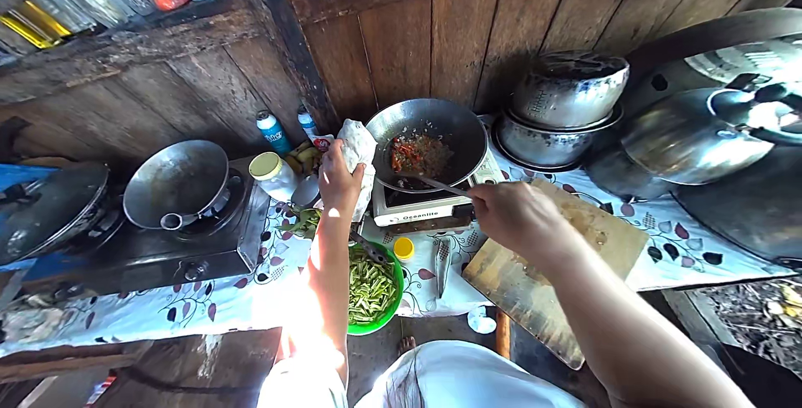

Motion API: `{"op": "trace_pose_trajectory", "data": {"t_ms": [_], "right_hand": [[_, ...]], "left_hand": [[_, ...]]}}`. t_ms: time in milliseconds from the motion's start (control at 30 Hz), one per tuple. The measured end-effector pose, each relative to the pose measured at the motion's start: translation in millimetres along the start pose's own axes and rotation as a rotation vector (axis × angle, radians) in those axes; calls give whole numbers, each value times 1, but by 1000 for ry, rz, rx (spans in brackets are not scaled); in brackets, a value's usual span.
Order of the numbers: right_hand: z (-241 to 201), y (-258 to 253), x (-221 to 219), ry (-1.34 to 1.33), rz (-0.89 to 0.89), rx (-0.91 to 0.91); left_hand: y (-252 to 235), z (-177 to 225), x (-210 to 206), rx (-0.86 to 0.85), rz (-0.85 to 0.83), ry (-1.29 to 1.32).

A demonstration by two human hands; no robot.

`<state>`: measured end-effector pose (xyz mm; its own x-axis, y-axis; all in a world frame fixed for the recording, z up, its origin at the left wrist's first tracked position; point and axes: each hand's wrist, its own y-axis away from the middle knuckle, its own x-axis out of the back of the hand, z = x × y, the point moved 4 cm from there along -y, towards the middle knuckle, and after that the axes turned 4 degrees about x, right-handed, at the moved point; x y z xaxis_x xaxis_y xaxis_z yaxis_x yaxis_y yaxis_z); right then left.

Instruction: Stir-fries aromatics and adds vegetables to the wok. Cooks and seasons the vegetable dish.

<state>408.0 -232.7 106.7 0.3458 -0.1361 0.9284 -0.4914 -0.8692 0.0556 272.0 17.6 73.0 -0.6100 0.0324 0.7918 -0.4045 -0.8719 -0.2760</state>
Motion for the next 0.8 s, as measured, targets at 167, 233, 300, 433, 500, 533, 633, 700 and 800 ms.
{"op": "trace_pose_trajectory", "data": {"t_ms": [167,233,300,433,500,533,633,700,800], "right_hand": [[12,-73,-35,-48,72,-76],[20,-90,-41,-46,79,-90],[27,-93,-42,-23,55,-98],[31,-44,-8,23,58,-28],[33,-8,14,75,130,66],[33,8,23,113,168,108],[27,27,32,189,128,92],[20,9,22,171,19,-6],[17,-38,5,121,9,-86]], "left_hand": [[-5,-2,0,-20,-5,-3],[-5,-2,1,-20,-4,-2],[-6,-2,2,-11,-6,-12],[-5,-2,2,-20,-7,1],[-5,-4,1,-15,-8,7],[-5,-5,1,-14,-8,5],[-6,-4,1,-5,-15,-1],[-6,-4,0,-8,-9,-5],[-6,-5,-1,-13,7,-8]]}}
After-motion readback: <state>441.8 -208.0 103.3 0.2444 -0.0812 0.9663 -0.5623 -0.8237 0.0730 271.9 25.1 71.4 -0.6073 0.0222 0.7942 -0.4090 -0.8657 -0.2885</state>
